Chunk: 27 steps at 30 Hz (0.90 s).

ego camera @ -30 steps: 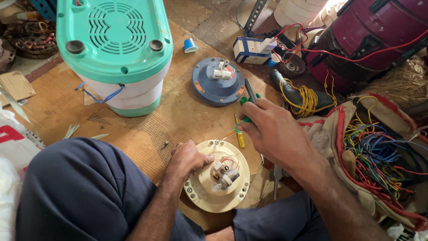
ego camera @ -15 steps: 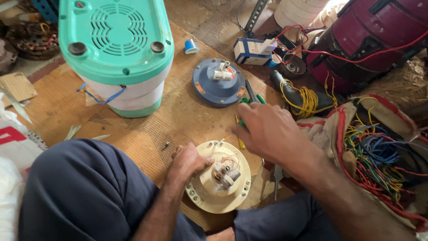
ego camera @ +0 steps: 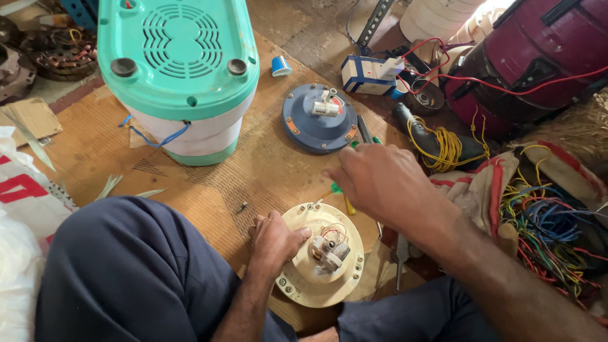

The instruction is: The person sits on the floor of a repair workshop servicing a ceiling fan motor assembly. They unscrew fasteners from the fan's lower cover with a screwdriver, apply oil from a small bottle to the motor bearing, tap components with a hammer, and work the winding and shaft by hand before lifting the cover off.

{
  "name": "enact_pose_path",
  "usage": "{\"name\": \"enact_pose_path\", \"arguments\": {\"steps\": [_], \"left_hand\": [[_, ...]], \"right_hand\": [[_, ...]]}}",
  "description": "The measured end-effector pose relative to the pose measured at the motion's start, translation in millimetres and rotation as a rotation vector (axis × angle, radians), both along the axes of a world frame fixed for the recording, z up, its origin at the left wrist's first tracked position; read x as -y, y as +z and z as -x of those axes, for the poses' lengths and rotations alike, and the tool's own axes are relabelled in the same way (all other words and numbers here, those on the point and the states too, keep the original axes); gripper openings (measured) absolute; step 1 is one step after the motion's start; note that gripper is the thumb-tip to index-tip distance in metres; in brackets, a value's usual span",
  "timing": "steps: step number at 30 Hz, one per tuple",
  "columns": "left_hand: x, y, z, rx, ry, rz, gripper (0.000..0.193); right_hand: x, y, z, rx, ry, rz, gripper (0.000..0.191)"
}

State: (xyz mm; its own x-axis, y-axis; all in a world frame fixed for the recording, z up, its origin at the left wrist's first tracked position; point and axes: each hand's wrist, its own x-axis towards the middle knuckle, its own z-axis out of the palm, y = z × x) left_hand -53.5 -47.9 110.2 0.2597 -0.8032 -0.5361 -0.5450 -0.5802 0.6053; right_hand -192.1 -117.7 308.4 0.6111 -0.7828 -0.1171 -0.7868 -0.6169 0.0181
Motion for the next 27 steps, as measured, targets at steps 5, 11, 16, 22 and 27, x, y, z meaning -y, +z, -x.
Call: {"name": "enact_pose_path", "arguments": {"steps": [5,11,16,22,27], "left_hand": [[-1.5,4.7,-0.3,-0.01,0.01,-0.047,0.079],[1.9,8.5,-0.9,-0.01,-0.016,-0.02,0.078],[1.9,5.7,1.0,0.017,-0.043,-0.005,0.081],[0.2,11.0,1.2,-0.043,0.026,-0.082,0.08],[3.3,20.6,1.1,-0.053,0.024,-0.084,0.079]], "right_hand": [[4.0,-6.6,7.7,0.167,0.171,-0.039,0.033],[4.7,-7.9,2.9,0.16,0.059,-0.015,0.033],[2.7,-3.5,-5.0,-0.021,-0.016,0.071,0.033],[3.5,-6.8,-2.8,0.071,0.063,-0.025,0.028],[7.2,-6.0,-1.2,0.171,0.19,-0.021,0.035]]}}
